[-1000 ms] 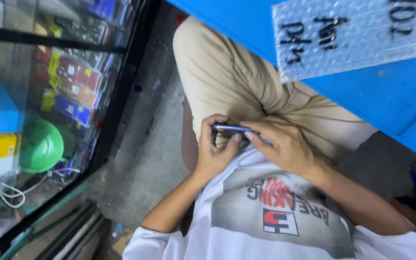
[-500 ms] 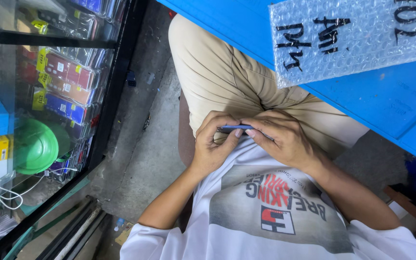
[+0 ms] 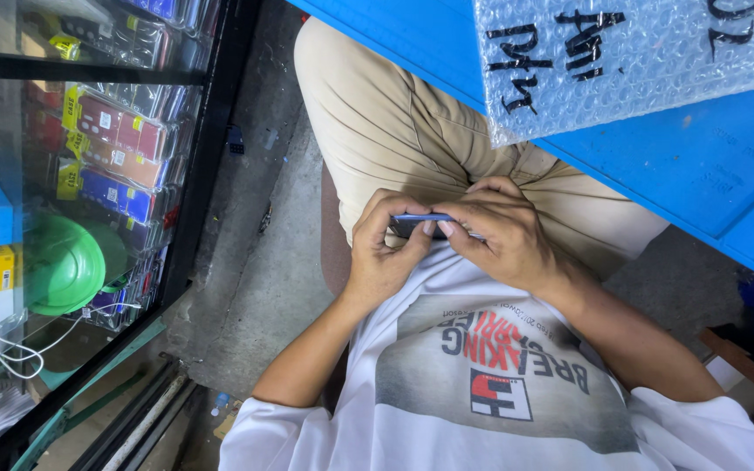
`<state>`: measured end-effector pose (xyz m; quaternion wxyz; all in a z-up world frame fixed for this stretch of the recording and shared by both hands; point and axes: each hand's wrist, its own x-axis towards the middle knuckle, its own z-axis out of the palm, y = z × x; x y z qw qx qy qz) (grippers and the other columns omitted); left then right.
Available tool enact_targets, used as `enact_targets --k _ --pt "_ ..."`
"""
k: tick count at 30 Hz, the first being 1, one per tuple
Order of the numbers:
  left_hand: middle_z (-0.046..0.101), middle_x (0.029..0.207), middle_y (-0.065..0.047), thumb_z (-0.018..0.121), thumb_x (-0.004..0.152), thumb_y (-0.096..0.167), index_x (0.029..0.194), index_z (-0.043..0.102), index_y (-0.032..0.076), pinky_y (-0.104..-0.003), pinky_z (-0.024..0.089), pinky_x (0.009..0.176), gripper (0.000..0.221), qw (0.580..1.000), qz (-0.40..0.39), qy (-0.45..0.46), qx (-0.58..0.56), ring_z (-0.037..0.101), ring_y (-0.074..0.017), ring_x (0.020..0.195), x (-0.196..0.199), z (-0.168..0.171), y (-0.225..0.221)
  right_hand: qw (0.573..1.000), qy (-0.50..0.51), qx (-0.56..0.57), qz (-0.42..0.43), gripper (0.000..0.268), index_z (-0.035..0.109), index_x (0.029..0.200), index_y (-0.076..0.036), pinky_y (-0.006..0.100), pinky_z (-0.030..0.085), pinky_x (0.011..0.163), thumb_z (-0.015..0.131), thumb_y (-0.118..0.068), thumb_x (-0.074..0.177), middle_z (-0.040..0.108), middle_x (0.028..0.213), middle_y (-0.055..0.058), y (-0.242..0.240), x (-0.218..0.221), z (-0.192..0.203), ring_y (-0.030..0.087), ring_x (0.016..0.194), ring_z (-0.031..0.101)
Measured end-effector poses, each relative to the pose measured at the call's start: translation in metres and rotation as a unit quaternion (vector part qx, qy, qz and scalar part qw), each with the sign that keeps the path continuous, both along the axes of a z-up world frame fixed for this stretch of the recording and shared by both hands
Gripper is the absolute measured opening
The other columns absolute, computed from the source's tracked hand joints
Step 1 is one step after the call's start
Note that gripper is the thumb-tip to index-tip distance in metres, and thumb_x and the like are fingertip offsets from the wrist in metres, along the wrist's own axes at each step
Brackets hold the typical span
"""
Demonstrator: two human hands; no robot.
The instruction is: The person removes the back cover of a mobile phone, uses a screwdriver to manipulate internal components, reattaches the cover, and then turns the phone on to interact with the touch screen.
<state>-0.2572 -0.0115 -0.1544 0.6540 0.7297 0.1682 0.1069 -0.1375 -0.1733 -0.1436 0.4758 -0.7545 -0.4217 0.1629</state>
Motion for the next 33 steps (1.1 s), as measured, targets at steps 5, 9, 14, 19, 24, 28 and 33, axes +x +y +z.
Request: enact_targets --k 5,9,14,19,24,28,33 --pt "0.064 0.107 -0.007 0.075 0.094 -0.003 0.112 0.064 0.003 -0.028 0.052 0.089 0.022 1.0 -0.006 -0.008 -0.029 0.065 -0.0158 0.099 0.001 -0.005 0.009 0.998 0.052 -0.037 0.022 0.027 0.073 0.12 -0.001 0.04 0.054 0.088 0.072 -0.006 0.093 0.074 0.095 0.014 -0.002 0.006 0.0 0.029 0.093 0.07" --pt "0.064 0.104 -0.005 0.077 0.092 -0.003 0.11 0.063 0.004 -0.026 0.052 0.084 0.023 0.999 0.01 0.008 -0.052 0.064 -0.013 0.094 0.003 -0.006 0.007 0.999 0.012 -0.018 0.026 0.027 0.072 0.119 -0.001 0.043 0.052 0.095 0.072 -0.006 0.093 0.074 0.095 0.013 0.002 0.006 -0.002 0.028 0.092 0.071" --pt "0.064 0.101 -0.004 0.078 0.089 -0.002 0.106 0.063 0.005 -0.026 0.052 0.082 0.024 1.0 0.016 0.018 -0.015 0.065 -0.0112 0.092 0.004 -0.008 0.007 1.0 0.009 -0.016 0.019 0.025 0.072 0.118 0.0 0.042 0.05 0.096 0.071 -0.005 0.094 0.075 0.094 0.011 0.003 0.003 -0.006 0.025 0.088 0.073" --pt "0.065 0.103 -0.005 0.078 0.091 0.0 0.12 0.058 0.003 -0.026 0.053 0.085 0.035 0.997 0.038 0.042 -0.043 0.064 -0.0118 0.095 0.005 -0.006 0.005 0.999 0.029 -0.013 0.0 0.022 0.073 0.116 0.0 0.041 0.053 0.086 0.071 -0.006 0.095 0.075 0.094 0.013 0.008 0.004 0.001 0.025 0.084 0.072" --pt "0.066 0.11 -0.007 0.073 0.095 0.004 0.13 0.053 -0.003 -0.027 0.054 0.092 0.041 0.988 0.046 0.052 -0.137 0.063 -0.0122 0.102 -0.006 0.027 0.005 0.993 0.087 0.017 -0.077 0.023 0.071 0.119 0.001 0.036 0.058 0.073 0.069 -0.009 0.099 0.073 0.094 0.012 -0.008 0.004 0.057 0.022 0.082 0.073" --pt "0.071 0.113 -0.009 0.071 0.1 0.008 0.128 0.057 -0.004 -0.027 0.054 0.093 0.035 0.99 0.008 0.066 -0.126 0.066 -0.0121 0.102 0.013 0.071 0.005 0.994 0.074 0.006 -0.077 0.038 0.065 0.132 0.002 0.033 0.059 0.081 0.071 -0.013 0.098 0.074 0.103 0.013 -0.025 0.026 0.11 0.021 0.089 0.075" --pt "0.072 0.108 -0.009 0.067 0.099 0.013 0.128 0.055 -0.002 -0.026 0.057 0.08 0.035 0.946 -0.099 0.128 -0.28 0.068 -0.0109 0.091 0.093 0.105 0.02 0.979 0.147 0.014 -0.139 0.053 0.05 0.148 0.003 0.028 0.061 0.091 0.067 -0.013 0.1 0.076 0.105 0.007 -0.055 0.062 0.143 0.015 0.098 0.076"
